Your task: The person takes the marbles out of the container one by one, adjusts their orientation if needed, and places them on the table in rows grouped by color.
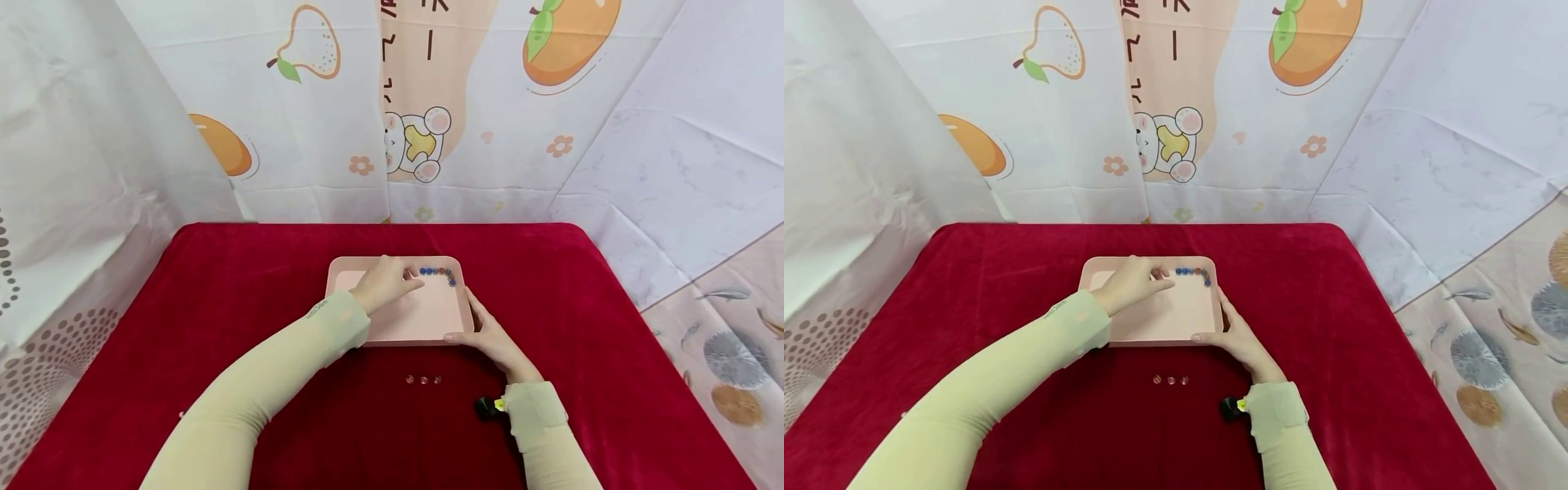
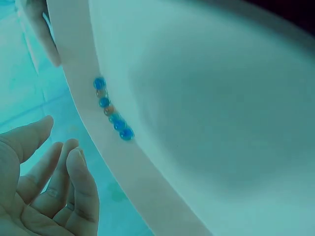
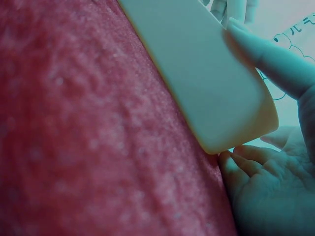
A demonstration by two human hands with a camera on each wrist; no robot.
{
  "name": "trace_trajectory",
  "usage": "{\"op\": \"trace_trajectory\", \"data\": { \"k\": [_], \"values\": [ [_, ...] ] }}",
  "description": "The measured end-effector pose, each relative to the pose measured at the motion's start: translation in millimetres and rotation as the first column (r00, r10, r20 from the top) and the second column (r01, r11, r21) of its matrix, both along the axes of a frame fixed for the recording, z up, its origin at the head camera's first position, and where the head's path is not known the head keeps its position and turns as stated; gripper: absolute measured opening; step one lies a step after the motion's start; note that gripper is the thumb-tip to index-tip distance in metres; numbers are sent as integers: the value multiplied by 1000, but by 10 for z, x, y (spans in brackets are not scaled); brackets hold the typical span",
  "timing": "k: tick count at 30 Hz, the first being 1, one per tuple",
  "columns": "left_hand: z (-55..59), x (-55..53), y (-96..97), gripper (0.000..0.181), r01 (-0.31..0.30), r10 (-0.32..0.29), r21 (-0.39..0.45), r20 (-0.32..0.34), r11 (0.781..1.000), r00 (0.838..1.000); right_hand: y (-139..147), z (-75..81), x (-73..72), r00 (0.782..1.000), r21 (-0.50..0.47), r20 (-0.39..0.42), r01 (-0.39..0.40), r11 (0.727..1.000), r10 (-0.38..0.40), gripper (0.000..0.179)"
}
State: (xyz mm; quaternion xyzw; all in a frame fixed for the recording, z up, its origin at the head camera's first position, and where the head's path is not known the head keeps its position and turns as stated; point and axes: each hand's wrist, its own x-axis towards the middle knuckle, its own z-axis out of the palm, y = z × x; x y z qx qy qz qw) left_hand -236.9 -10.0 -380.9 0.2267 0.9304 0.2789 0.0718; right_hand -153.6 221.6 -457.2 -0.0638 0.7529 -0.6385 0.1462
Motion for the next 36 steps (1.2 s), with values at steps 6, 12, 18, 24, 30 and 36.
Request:
{"op": "trace_trajectory", "data": {
  "k": [6, 12, 18, 24, 30, 36],
  "values": [
    [-35, -112, 21, 24, -97, 89, 86, 94, 992, 992, 3, -3, -1, 1000, 11, 7, 5, 1000, -5, 103],
    [-81, -197, 19, 29, -156, 115, 193, 206, 969, 972, -8, -5, -5, 1000, 6, 4, 0, 1000, 0, 103],
    [-129, -260, 42, 32, -206, 136, 239, 281, 949, 950, -7, -5, -3, 1000, -2, 5, 0, 1000, 0, 104],
    [-185, -332, 70, 32, -279, 158, 288, 381, 916, 911, -5, -11, -9, 1000, 3, -2, 3, 1000, -3, 104],
    [-259, -412, 136, 28, -335, 179, 321, 431, 886, 885, 1, -23, -11, 1000, -1, -7, 7, 1000, -7, 104],
    [-351, -462, 196, 26, -380, 205, 325, 461, 866, 863, -5, -25, -5, 1000, -8, -9, 3, 1000, -3, 104]
  ]
}}
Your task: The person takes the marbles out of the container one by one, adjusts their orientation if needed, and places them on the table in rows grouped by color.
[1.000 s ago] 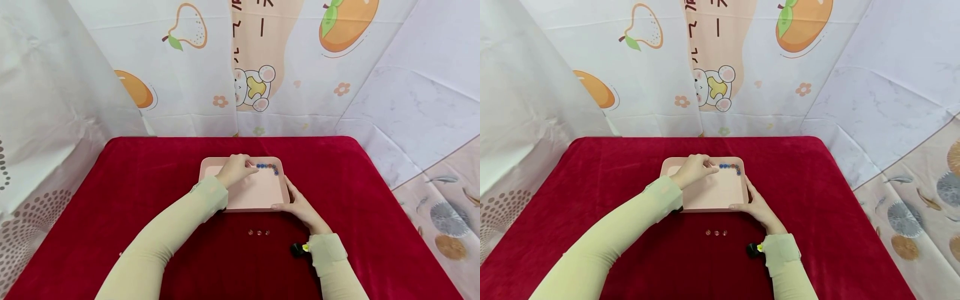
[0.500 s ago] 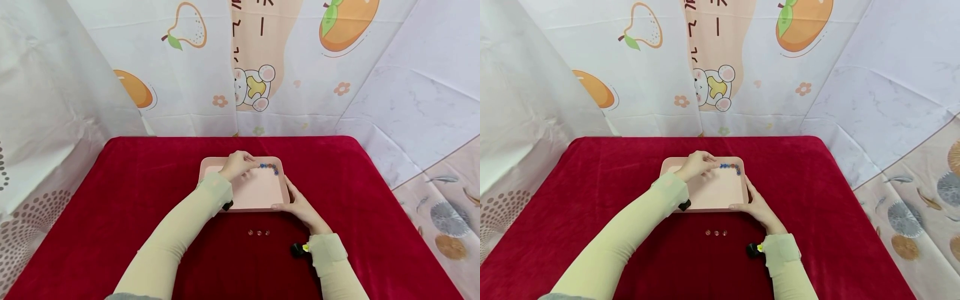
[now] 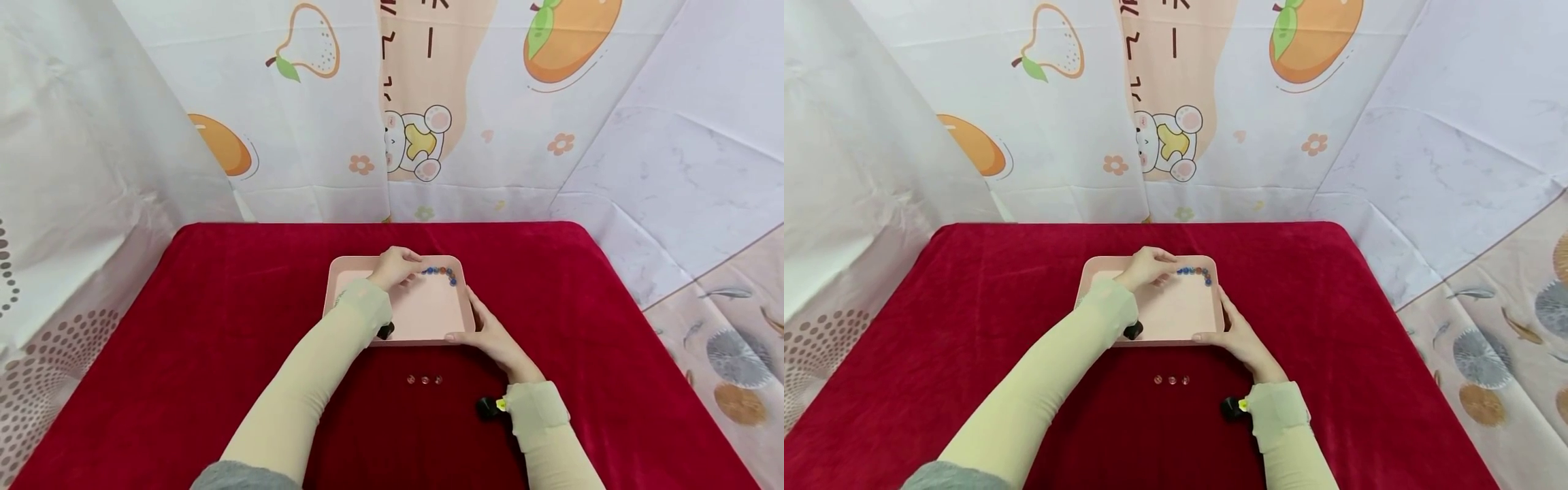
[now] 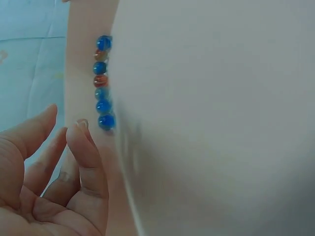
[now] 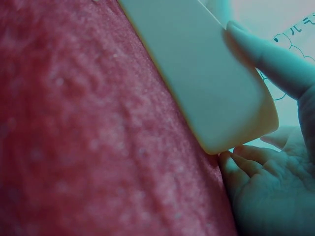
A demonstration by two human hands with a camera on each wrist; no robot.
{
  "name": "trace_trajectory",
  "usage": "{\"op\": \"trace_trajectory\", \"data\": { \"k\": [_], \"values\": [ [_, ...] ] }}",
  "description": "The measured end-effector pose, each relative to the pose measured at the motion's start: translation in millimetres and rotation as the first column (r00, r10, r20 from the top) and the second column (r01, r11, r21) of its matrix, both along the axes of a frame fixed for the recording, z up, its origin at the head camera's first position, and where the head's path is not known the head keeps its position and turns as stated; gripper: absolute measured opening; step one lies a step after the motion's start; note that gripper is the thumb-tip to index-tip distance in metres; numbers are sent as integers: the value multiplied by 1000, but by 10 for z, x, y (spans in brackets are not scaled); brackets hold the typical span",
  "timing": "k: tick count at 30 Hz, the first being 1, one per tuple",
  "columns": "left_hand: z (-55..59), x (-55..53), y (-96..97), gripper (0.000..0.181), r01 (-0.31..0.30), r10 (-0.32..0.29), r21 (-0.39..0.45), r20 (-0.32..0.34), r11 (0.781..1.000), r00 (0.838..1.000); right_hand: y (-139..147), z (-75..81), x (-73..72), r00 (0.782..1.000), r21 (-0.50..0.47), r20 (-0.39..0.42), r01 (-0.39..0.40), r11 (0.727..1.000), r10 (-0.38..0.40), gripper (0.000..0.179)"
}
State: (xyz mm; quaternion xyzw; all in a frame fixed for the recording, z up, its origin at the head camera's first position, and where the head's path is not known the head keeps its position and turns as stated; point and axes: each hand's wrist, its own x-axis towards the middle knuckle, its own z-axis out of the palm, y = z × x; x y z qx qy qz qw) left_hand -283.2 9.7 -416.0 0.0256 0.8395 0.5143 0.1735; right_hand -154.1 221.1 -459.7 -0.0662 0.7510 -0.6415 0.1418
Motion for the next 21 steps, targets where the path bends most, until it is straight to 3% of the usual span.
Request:
{"op": "trace_trajectory", "data": {
  "k": [17, 21],
  "values": [
    [-105, -63, 119, 25, -49, 46, 64, 42, 997, 998, 1, 15, -4, 1000, -2, -5, -6, 1000, 6, 104],
    [-135, -67, 125, 25, -58, 52, 82, 81, 995, 995, -6, 13, -7, 1000, -14, -8, -7, 1000, 7, 105]
  ]
}}
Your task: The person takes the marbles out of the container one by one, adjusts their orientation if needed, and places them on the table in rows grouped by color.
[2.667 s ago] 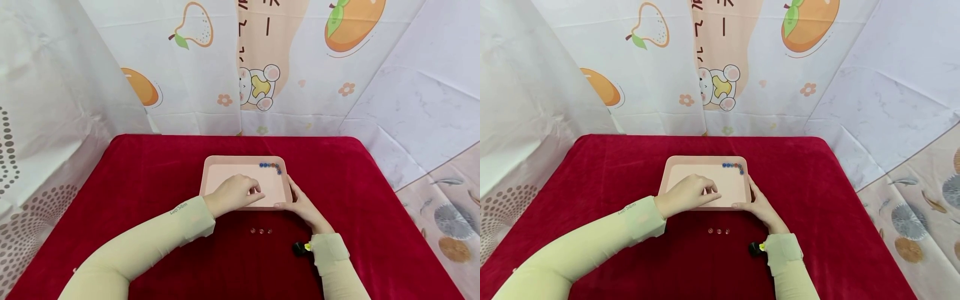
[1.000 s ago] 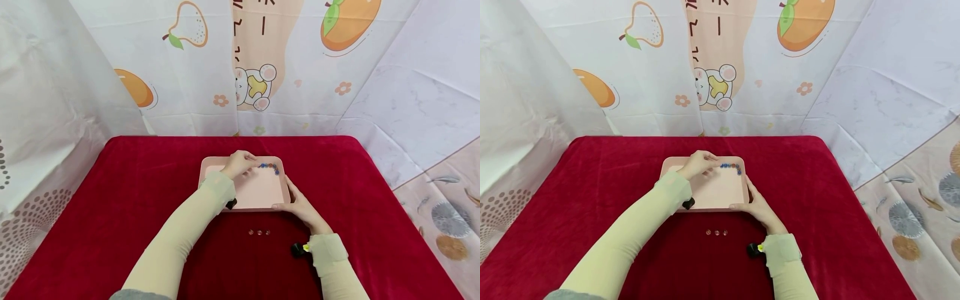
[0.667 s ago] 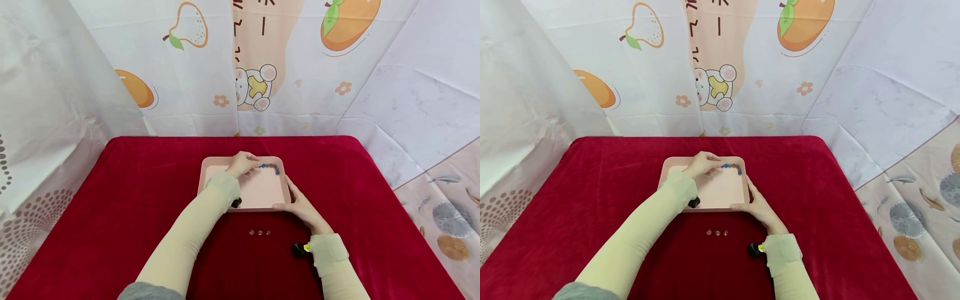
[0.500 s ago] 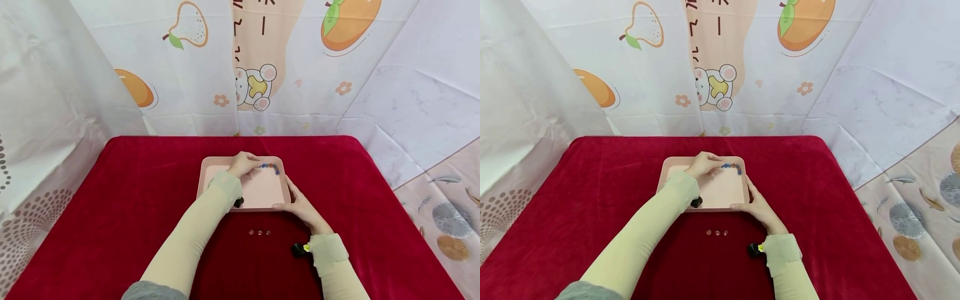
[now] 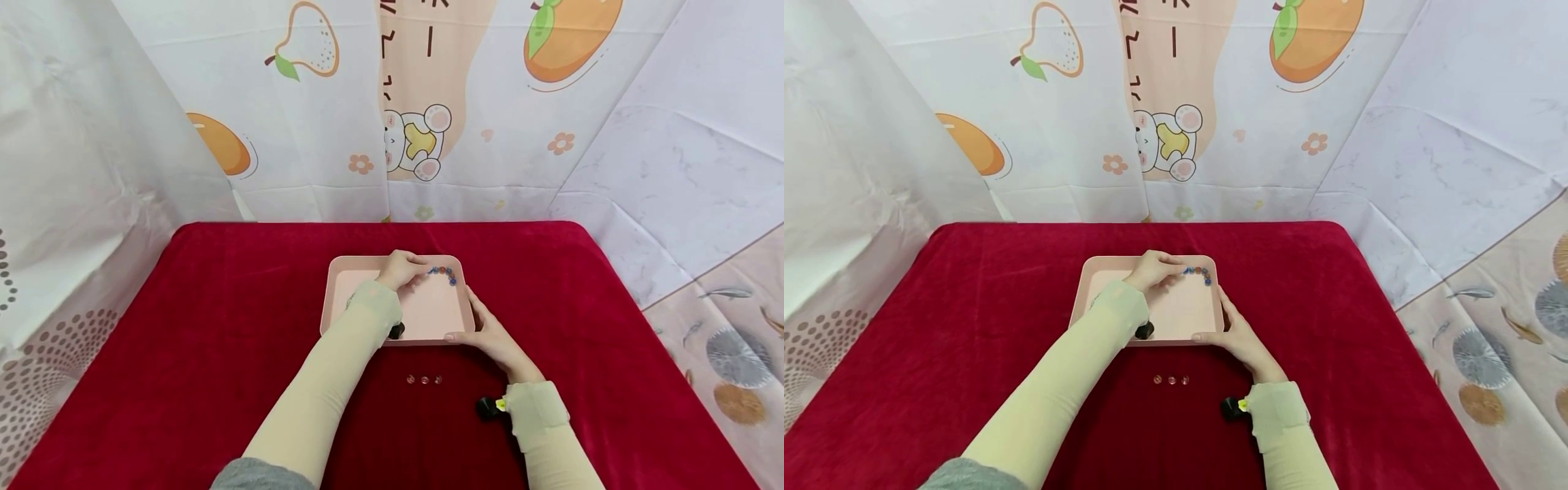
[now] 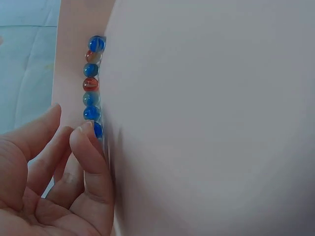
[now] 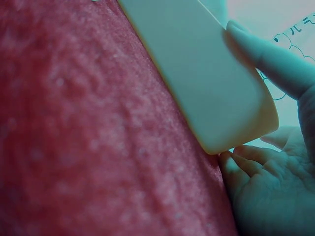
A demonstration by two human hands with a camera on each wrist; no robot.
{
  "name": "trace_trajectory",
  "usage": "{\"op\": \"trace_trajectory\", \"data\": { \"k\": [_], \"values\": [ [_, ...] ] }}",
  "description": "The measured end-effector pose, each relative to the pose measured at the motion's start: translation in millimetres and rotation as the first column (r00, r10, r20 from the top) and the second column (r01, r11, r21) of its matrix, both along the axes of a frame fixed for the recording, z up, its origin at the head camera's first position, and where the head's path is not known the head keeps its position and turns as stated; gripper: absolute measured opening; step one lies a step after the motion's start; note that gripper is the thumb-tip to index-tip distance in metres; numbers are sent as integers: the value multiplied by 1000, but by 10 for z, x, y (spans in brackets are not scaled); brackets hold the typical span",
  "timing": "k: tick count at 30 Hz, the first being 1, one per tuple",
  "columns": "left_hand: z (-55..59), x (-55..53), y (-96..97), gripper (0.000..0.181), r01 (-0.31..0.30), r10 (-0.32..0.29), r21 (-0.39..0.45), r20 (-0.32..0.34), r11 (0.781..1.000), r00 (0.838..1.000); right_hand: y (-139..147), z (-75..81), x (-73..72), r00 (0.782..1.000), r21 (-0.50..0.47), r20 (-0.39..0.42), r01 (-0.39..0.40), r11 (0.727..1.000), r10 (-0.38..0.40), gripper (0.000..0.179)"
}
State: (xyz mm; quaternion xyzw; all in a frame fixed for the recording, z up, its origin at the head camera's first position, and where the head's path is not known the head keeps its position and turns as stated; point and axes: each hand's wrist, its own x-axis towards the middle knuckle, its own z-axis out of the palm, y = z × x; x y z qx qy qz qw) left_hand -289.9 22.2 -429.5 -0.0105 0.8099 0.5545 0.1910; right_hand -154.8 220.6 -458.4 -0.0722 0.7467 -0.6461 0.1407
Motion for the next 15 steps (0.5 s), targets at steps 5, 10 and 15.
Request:
{"op": "trace_trajectory", "data": {
  "k": [5, 10, 15],
  "values": [
    [-32, -4, 10, 19, -14, 14, 14, 49, 1000, 999, -1, 2, 0, 1000, 6, 3, 1, 1000, -1, 105],
    [-43, -16, 36, 16, -14, 16, -33, 47, 999, 999, 1, 2, 10, 1000, 4, 9, 4, 1000, -4, 107],
    [-45, -25, 58, 18, -14, 17, -84, 34, 996, 999, -1, 8, 15, 1000, 3, 12, 6, 1000, -6, 107]
  ]
}}
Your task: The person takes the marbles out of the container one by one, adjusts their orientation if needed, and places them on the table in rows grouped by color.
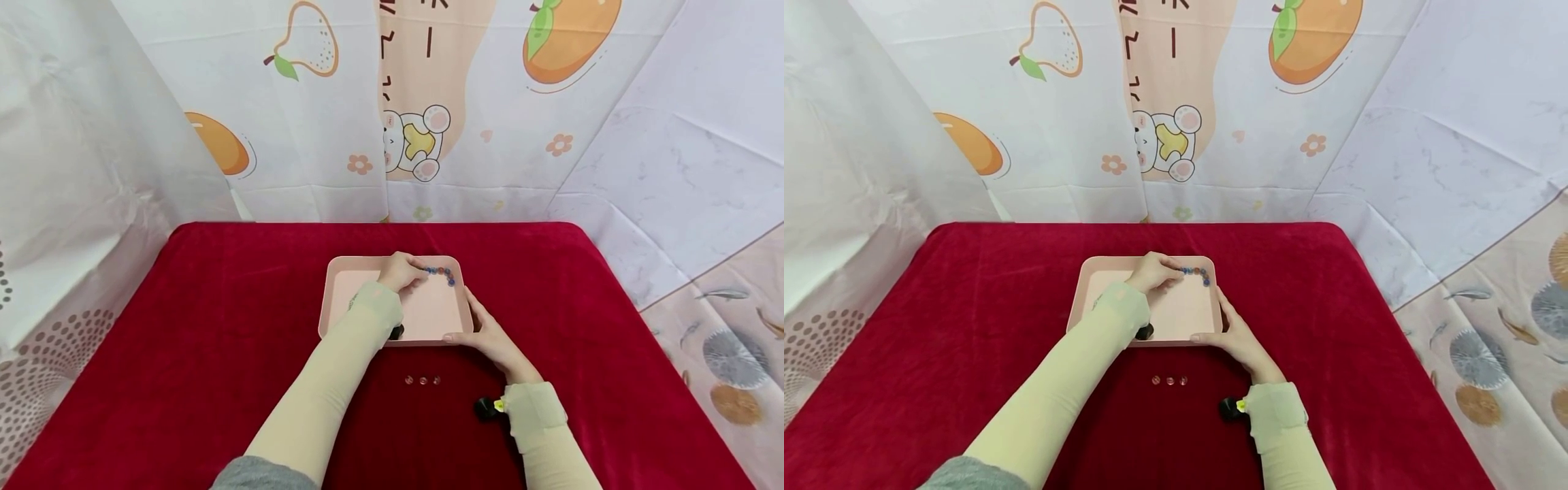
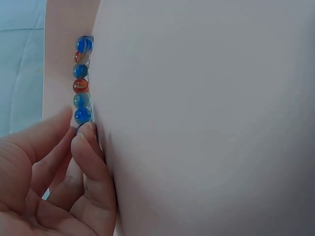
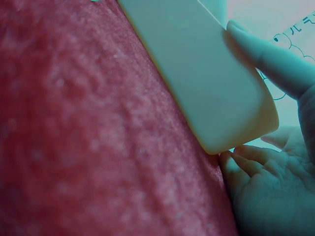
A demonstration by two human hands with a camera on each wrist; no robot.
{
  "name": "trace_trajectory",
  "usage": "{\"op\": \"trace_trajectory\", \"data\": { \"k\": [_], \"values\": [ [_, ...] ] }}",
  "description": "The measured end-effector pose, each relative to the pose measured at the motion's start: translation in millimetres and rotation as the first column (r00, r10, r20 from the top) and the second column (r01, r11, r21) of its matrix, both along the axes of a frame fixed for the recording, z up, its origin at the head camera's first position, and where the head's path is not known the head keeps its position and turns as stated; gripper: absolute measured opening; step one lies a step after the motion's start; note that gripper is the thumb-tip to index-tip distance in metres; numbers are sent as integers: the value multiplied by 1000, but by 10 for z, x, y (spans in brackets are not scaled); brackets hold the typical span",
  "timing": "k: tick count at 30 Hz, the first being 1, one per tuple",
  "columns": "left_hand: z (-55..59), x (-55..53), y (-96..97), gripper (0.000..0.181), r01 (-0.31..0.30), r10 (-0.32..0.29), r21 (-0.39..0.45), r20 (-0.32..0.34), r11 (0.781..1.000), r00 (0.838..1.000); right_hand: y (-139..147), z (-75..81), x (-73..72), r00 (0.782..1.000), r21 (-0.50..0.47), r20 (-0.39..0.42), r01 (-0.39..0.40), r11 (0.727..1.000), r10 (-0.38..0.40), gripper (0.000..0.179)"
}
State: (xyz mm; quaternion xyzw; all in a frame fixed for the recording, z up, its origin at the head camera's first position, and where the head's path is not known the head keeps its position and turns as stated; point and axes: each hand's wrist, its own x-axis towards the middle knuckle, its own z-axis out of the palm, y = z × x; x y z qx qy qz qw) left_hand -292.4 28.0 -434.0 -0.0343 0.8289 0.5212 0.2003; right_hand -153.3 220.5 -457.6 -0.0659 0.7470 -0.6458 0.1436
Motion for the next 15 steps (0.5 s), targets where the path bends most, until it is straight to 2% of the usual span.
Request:
{"op": "trace_trajectory", "data": {
  "k": [7, 15],
  "values": [
    [-22, 24, -9, 22, -2, 2, -15, -14, 1000, 1000, 0, -5, 4, 1000, 10, -2, 9, 1000, -9, 107],
    [-31, 11, -10, 13, 19, -20, -64, -11, 998, 1000, 0, 6, 2, 1000, 7, -5, 14, 1000, -14, 109]
  ]
}}
